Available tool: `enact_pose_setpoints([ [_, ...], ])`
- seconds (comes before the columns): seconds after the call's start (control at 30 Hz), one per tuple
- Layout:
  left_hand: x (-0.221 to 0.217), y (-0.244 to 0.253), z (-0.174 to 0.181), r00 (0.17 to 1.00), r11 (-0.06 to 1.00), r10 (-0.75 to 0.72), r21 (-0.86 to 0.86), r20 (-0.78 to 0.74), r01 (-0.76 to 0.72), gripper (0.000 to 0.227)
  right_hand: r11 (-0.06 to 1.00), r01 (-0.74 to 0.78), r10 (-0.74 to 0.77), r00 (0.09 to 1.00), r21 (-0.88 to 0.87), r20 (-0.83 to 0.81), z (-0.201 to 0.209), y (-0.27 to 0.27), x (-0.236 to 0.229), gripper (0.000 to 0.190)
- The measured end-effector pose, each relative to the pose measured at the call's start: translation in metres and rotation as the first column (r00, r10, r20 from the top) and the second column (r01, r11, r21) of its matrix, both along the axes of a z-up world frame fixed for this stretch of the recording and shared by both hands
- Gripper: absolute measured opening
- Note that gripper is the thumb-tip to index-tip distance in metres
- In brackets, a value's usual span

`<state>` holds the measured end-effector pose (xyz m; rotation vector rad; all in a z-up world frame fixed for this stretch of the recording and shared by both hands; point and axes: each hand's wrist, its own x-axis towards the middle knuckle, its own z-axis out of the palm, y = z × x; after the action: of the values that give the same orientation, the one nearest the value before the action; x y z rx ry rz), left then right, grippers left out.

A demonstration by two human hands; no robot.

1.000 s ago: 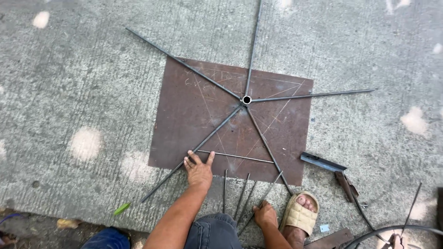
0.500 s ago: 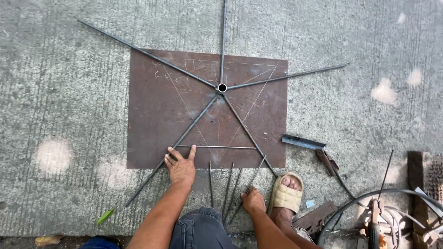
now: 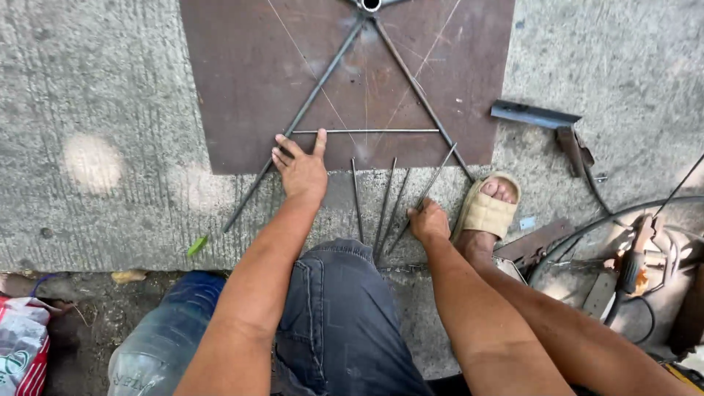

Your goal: Arranging, measuring, and welding metal rods to a central hub on a metal plate to create a star-shaped structure.

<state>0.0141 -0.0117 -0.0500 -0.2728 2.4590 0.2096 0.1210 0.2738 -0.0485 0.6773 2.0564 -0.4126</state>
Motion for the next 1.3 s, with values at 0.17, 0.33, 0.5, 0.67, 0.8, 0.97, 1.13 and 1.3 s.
enact_pose_setpoints([
  [0.17,0.008,0.001,0.004,0.998,0.999,-0.036,-0.013,-0.058,0.035,0.056,1.000,0.003,-0.005,0.998,-0.027,-0.067,0.002,0.001,0.012,0.039],
  [0.33,-0.012,-0.003,0.015,0.991,0.998,-0.054,-0.017,0.119,0.056,0.058,0.999,-0.044,0.042,0.997,-0.024,-0.071,-0.002,0.004,0.003,0.040],
  [0.5,-0.002,0.003,0.041,0.994,0.996,-0.092,0.003,0.057,0.092,0.058,0.999,0.041,-0.042,0.998,-0.020,-0.045,0.006,0.001,0.011,0.036],
  [0.67,-0.008,0.000,0.025,0.998,0.993,-0.066,-0.096,-0.008,0.064,0.056,0.999,0.016,-0.018,0.999,-0.034,-0.050,0.003,0.000,-0.001,0.040],
  [0.8,-0.008,-0.002,0.019,0.998,0.997,-0.049,-0.057,0.040,0.051,0.057,1.000,-0.009,0.008,1.000,-0.017,-0.013,-0.019,0.009,0.004,0.037],
  [0.97,-0.006,-0.002,0.021,0.996,0.999,-0.048,-0.021,0.070,0.049,0.059,1.000,-0.008,0.008,1.000,0.017,-0.006,-0.027,0.010,0.009,0.034],
  [1.13,-0.008,0.001,0.025,0.997,0.999,-0.033,-0.016,0.066,0.035,0.058,0.999,-0.003,0.003,1.000,0.032,-0.007,-0.024,0.009,0.007,0.034],
  [1.3,-0.011,0.003,0.037,0.998,0.999,-0.031,-0.042,0.060,0.033,0.058,1.000,-0.003,0.003,1.000,0.025,-0.012,-0.018,0.005,0.003,0.032],
])
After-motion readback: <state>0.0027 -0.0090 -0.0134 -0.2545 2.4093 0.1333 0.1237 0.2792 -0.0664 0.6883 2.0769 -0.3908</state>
